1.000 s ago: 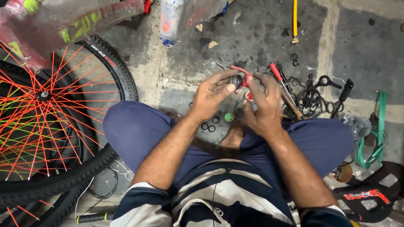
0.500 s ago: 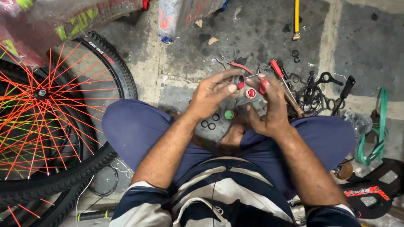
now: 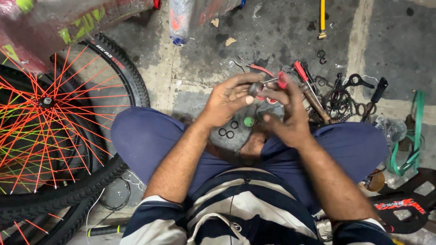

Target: The person sits on the workshop floor next to a bicycle wheel and packs red grease into the wheel hub, pressing grease into the hub body and fitting rubber seals and o-rings onto the hub by hand, handling small rings one at a time from the floor.

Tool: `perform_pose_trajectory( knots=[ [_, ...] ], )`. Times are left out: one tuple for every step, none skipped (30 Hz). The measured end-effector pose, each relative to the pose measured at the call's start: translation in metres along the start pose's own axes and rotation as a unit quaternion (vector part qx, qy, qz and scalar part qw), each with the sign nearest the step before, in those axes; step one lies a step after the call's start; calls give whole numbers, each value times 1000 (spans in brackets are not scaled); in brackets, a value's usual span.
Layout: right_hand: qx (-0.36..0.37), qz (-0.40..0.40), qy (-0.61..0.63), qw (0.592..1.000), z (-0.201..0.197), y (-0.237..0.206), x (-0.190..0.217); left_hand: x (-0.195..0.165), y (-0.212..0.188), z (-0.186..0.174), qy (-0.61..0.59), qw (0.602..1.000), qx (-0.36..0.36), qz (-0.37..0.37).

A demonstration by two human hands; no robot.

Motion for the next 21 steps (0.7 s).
perform_pose_trajectory(
  knots=[
    [-19, 5, 94, 995, 0, -2, -1, -1, 0, -1, -3, 1000, -6, 17],
    [-38, 10, 187, 981, 0, -3, -1, -1, 1, -1, -5, 999, -13, 35],
    [-54, 5, 156, 986, -1, -4, 0, -2, 2, -2, -8, 998, -19, 53],
    [-70, 2, 124, 990, -1, -4, 1, -1, 2, -2, -20, 998, -19, 49],
    [-86, 0, 91, 992, -2, -3, 2, 0, 3, -1, -34, 998, -17, 45],
    [-66, -44, -9, 997, 0, -2, 8, 1, 3, -1, -48, 998, -16, 40],
    [-44, -87, -109, 989, 3, 0, 14, 2, 3, 0, -38, 998, -13, 39],
    [-20, -129, -208, 969, 7, 2, 19, 2, 3, 0, -27, 999, -9, 39],
    [-18, -138, -224, 965, 8, 4, 20, 2, 3, 0, -16, 999, -6, 39],
    [-15, -148, -239, 960, 8, 7, 21, 2, 2, 0, -5, 999, -7, 34],
    [-11, -157, -255, 954, 9, 8, 21, 2, 2, -1, 6, 1000, -8, 29],
    [-12, -162, -257, 953, 10, 10, 21, 3, 1, -2, 16, 1000, -10, 24],
    [-13, -167, -259, 951, 10, 10, 20, 3, 1, -2, -3, 1000, -7, 25],
    [-14, -172, -261, 950, 11, 10, 19, 3, 0, -3, -23, 999, -4, 25],
    [-14, -155, -251, 955, 11, 10, 15, 3, 0, -3, -42, 999, -2, 26],
    [-13, -137, -240, 961, 12, 7, 12, 3, 0, -4, -36, 999, -2, 30],
    [-12, -119, -230, 966, 12, 5, 8, 3, 0, -4, -31, 999, -2, 34],
    [-21, -62, -85, 994, 9, 4, 1, 3, 0, -4, -24, 999, -2, 38],
    [-31, -3, 61, 998, 8, 1, -7, 4, 0, -5, -18, 999, -10, 35],
    [-39, 57, 207, 976, 8, -2, -15, 4, 0, -6, -13, 999, -19, 31],
    [-54, 57, 272, 959, 7, -5, -16, 5, 0, -6, -6, 999, -28, 26]
  ],
)
Point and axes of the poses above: each hand's wrist, its own y-axis towards the middle knuckle, its own z-axis out of the palm, x = y × z, the point moved 5 cm from there along y, towards the middle knuckle, and after that the axes turned 12 degrees about y, right-handed, at the moved point
